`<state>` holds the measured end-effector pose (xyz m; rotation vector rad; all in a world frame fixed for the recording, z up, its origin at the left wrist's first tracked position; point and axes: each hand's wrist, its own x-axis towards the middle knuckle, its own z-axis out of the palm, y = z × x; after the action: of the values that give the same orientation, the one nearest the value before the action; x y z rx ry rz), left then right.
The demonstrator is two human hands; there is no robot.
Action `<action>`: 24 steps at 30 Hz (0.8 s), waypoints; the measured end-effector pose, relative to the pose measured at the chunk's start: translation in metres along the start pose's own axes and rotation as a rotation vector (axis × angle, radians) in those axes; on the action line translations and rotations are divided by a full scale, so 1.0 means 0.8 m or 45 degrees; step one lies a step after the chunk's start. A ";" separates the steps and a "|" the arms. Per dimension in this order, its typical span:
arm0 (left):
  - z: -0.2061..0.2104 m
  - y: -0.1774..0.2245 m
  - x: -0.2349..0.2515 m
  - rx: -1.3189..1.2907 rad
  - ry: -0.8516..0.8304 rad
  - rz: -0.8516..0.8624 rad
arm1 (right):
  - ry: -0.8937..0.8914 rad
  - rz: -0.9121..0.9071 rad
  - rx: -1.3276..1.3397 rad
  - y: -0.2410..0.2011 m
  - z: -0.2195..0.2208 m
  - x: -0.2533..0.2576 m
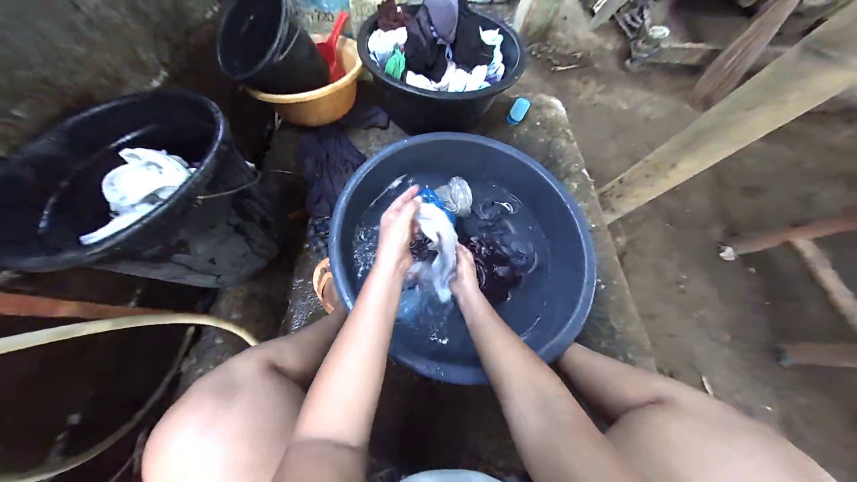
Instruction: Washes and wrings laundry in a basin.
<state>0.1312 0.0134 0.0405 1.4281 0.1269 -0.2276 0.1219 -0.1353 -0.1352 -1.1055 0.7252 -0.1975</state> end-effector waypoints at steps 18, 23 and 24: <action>-0.013 -0.226 0.083 0.770 -0.035 -0.470 | 0.120 -0.176 -0.970 0.010 -0.112 0.035; 0.011 -0.270 0.053 1.637 -0.472 -0.558 | -0.392 -0.084 -1.665 0.079 -0.081 0.010; 0.009 -0.274 0.053 1.704 -0.578 -0.572 | -0.557 -0.042 -1.765 0.079 -0.082 0.015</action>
<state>0.1213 -0.0242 -0.1792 2.6056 -0.1198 -1.1533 0.0773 -0.1611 -0.2113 -2.3665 0.3782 0.6162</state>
